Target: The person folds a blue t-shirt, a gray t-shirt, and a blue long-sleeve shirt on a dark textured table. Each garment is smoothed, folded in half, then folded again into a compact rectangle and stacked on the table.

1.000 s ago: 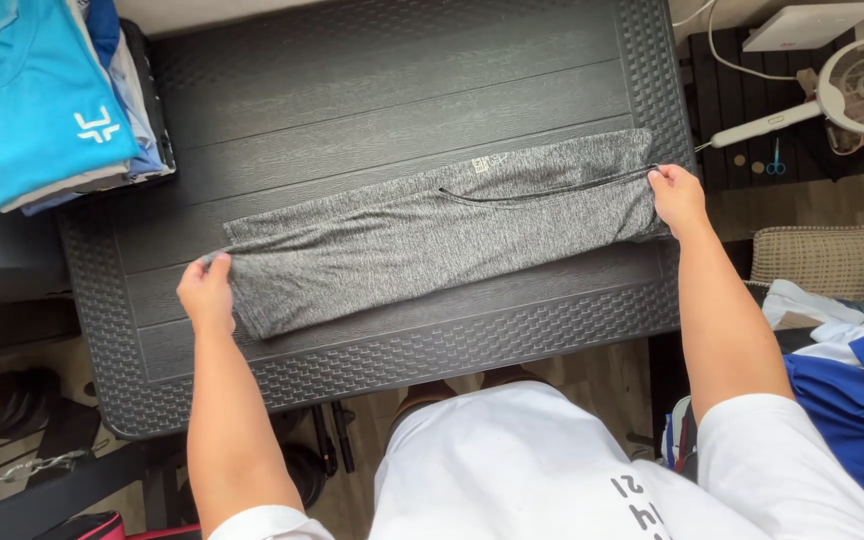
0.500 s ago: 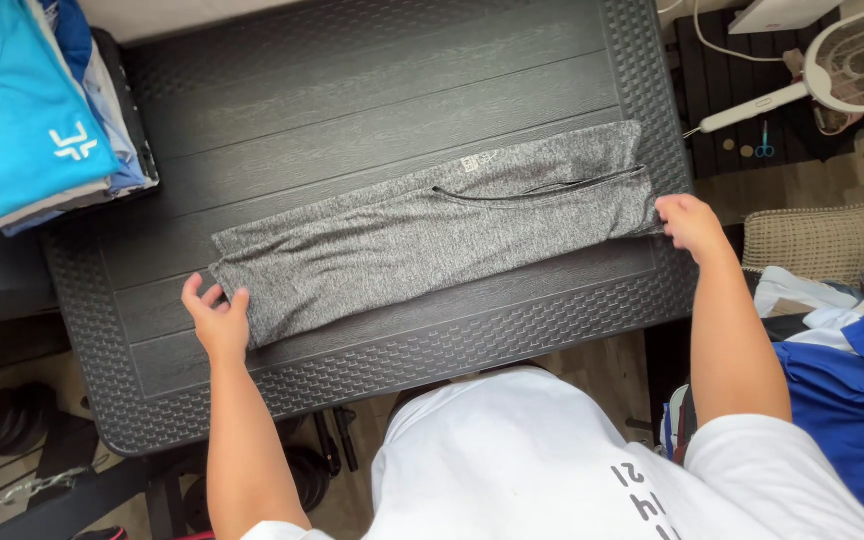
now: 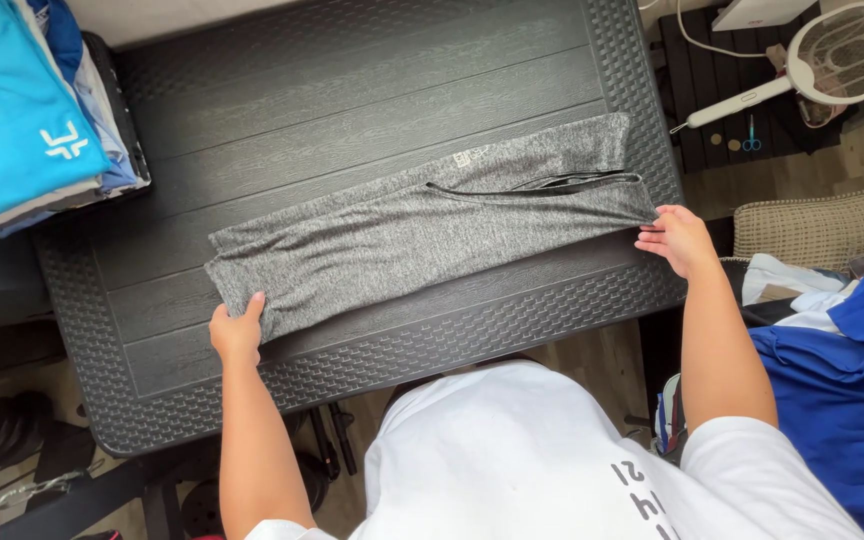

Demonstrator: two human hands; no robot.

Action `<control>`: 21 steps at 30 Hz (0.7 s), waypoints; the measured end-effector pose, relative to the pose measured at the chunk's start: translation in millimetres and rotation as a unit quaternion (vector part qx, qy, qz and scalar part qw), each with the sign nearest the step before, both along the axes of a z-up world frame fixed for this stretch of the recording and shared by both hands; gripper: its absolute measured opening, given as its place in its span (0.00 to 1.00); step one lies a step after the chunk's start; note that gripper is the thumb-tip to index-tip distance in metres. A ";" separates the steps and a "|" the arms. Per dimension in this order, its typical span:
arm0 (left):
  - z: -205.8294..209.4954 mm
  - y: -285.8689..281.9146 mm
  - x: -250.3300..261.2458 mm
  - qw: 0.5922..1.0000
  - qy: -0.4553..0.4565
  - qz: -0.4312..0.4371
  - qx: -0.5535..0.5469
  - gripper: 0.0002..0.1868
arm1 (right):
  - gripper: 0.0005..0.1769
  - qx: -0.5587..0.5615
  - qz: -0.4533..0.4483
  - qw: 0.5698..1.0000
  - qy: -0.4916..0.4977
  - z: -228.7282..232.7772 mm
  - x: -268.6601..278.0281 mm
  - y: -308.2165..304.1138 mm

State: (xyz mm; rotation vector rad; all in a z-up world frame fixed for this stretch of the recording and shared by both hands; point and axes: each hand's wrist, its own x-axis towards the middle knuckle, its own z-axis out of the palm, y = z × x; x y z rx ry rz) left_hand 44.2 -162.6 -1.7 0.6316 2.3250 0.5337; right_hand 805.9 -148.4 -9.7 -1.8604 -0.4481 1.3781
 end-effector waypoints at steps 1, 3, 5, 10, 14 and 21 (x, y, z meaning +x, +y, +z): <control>9.3 0.0 -0.3 0.996 -0.069 0.046 0.028 0.44 | 0.21 0.007 0.000 1.000 -0.001 -4.9 4.5 -2.5; 31.6 -7.1 0.6 0.985 -0.153 0.069 0.035 0.40 | 0.19 0.015 -0.013 1.000 -0.006 -9.0 10.9 -6.7; 53.7 -16.6 -0.8 0.977 -0.199 0.074 0.029 0.40 | 0.18 0.012 -0.020 1.000 -0.020 -9.1 13.1 -11.5; 79.3 -63.4 -1.0 0.990 -0.133 -0.049 0.020 0.54 | 0.16 -0.121 0.092 0.950 -0.271 1.1 -0.3 -39.6; 69.6 -94.9 3.7 0.989 -0.121 -0.077 0.043 0.46 | 0.26 -0.097 0.071 0.942 -0.312 11.9 4.1 -55.0; 64.6 -89.1 -3.0 0.945 -0.271 -0.107 0.148 0.39 | 0.16 0.085 0.063 0.977 -0.187 36.9 -27.0 -34.7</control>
